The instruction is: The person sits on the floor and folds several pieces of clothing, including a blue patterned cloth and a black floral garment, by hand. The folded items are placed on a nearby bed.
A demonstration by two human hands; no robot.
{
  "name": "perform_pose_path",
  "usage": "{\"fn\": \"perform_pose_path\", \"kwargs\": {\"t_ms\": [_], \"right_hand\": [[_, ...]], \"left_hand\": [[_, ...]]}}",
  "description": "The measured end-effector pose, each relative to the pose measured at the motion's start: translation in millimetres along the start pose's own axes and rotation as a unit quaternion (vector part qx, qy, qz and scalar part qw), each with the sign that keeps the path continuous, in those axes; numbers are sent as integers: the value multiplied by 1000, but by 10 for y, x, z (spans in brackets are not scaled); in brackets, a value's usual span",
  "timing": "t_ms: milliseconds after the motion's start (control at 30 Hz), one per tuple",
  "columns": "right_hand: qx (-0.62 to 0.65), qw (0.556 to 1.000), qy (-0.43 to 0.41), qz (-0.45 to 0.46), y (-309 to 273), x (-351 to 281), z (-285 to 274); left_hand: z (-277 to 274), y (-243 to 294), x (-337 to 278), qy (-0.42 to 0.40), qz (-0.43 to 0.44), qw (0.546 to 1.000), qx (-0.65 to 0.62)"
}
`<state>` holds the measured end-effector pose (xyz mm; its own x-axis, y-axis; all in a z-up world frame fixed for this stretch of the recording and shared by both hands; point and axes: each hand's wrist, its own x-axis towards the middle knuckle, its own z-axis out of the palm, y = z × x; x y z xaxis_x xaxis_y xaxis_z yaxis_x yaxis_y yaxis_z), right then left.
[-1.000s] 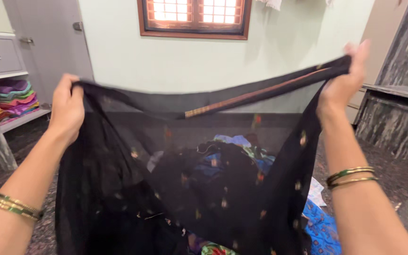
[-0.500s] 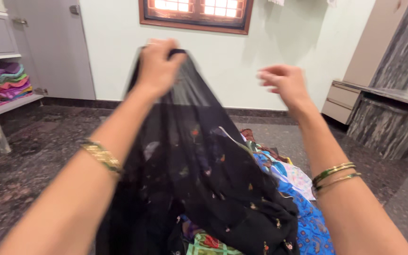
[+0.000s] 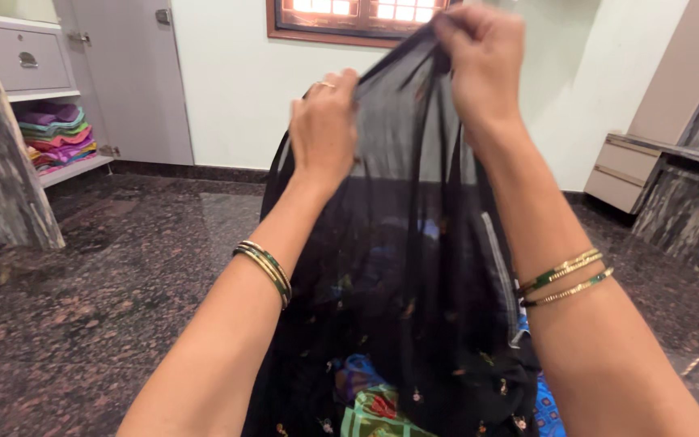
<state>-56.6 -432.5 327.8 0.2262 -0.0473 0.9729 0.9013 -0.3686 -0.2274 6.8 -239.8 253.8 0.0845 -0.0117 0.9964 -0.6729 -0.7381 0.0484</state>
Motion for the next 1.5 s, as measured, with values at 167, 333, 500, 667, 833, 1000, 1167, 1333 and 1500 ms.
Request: {"fn": "perform_pose_path", "kwargs": {"t_ms": [167,333,500,667,833,1000,1167,1333,1500], "right_hand": [[152,955,253,28,435,280,-712],[61,917,393,39,921,-25,-1669],[29,916,391,87,1066,-237,-1887],[-151,891,314,289,837,-435,-1652],[-199,934,58,291,448,-326,-900],[-1,952,-228,204,-63,-150,-137],[56,947,-294,116,-256,-177,323],[-63,909,-392,122,-256,-271,313],[-27,885,-356,298,-162,-332,243]], "left_hand": [[-300,-615,-242,-31,-142,977,153],[-586,-1313,-449,-179,-400,865,243],[-708,-2089,-605,-145,-627,763,68],[-540,-2269,-463,-55,-692,582,-424],[-61,-1434,368,1,-306,732,-609],[116,-362,700,141,62,959,-237],[-48,87,391,-70,-37,986,-148],[-111,147,257,-225,-157,954,-120],[-127,137,214,-286,-216,932,-56]]}}
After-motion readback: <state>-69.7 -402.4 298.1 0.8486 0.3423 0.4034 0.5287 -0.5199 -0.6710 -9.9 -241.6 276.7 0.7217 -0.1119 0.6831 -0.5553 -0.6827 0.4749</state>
